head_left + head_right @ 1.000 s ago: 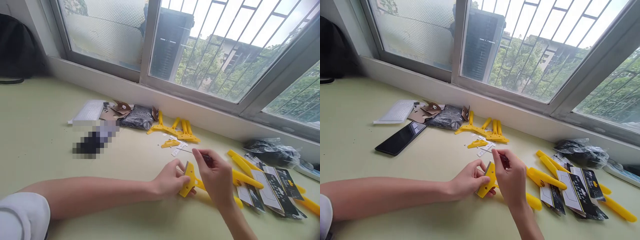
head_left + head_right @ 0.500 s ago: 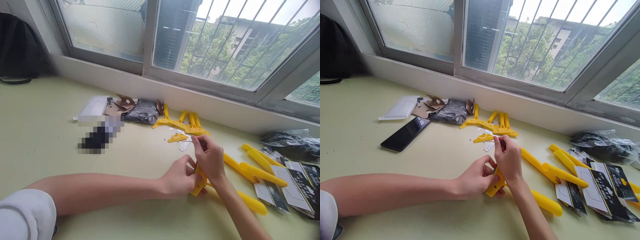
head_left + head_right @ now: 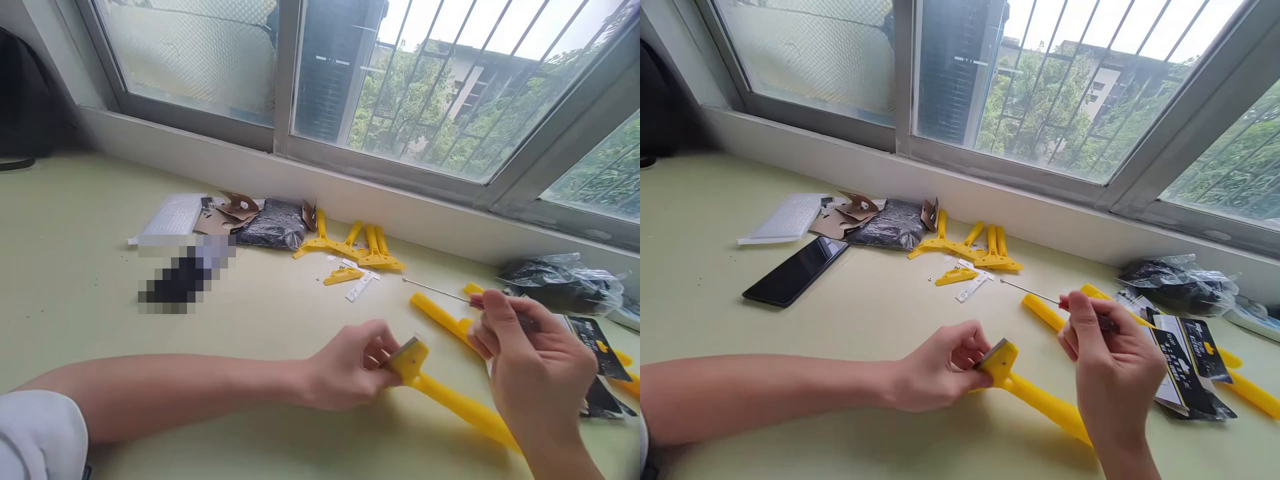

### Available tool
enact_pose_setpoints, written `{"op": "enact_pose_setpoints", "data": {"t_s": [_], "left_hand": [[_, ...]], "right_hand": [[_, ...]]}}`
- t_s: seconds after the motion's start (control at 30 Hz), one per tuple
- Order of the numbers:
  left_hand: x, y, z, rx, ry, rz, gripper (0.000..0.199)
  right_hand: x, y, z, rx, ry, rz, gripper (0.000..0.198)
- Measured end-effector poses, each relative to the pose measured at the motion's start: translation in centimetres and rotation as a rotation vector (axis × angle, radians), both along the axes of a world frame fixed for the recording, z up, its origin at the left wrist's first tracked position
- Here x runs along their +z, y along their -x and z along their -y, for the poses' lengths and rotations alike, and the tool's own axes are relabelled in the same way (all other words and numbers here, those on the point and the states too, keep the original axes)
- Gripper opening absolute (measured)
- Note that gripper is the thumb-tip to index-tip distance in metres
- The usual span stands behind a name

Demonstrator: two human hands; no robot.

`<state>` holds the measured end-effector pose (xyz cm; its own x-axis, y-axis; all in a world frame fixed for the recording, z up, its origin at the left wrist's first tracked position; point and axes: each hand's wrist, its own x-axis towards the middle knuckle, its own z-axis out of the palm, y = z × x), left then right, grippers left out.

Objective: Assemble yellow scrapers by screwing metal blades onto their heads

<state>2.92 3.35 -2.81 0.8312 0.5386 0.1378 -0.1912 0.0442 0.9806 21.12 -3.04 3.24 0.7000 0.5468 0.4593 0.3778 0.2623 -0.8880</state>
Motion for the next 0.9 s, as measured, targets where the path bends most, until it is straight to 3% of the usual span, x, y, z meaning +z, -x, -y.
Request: {"op": "enact_pose_setpoints", "data": {"t_s": [0.13, 0.23, 0.27, 0.33, 0.4, 0.47, 0.63, 0.9], "left_hand": [[0.2, 0.5, 0.3, -0.103, -0.379, 0.067, 0.020], [-0.2, 0.6, 0.2, -0.155, -0.490, 0.013, 0.014], [-0.3, 0.6, 0.2, -0.150, -0.502, -0.023, 0.013], [-0.4, 0.6, 0.2, -0.127, -0.495, -0.106, 0.030], [-0.3, 0.6, 0.2, -0.122, -0.454, -0.182, 0.047], [-0.2, 0.7, 0.3, -0.129, -0.417, -0.223, 0.053], [-0.2, 0.7, 0.3, -0.115, -0.397, -0.250, 0.046], [-0.4, 0.4, -0.1, -0.050, -0.610, -0.186, 0.027]], "right_hand": [[-1.6, -2.7, 5.0, 0.123, 0.092, -0.213, 0.025], [-3.6, -3.9, 7.6, 0.177, 0.205, -0.305, 0.029], [-4.1, -4.1, 8.1, 0.191, 0.234, -0.305, 0.030], [-4.6, -3.7, 8.7, 0.210, 0.298, -0.277, 0.030], [-4.5, -2.9, 8.7, 0.223, 0.366, -0.247, 0.031], [-4.0, -2.0, 8.4, 0.236, 0.425, -0.234, 0.032], [-3.2, -1.0, 7.8, 0.222, 0.460, -0.211, 0.037], [-3.0, -0.9, 7.4, 0.168, 0.506, -0.123, 0.037]]}}
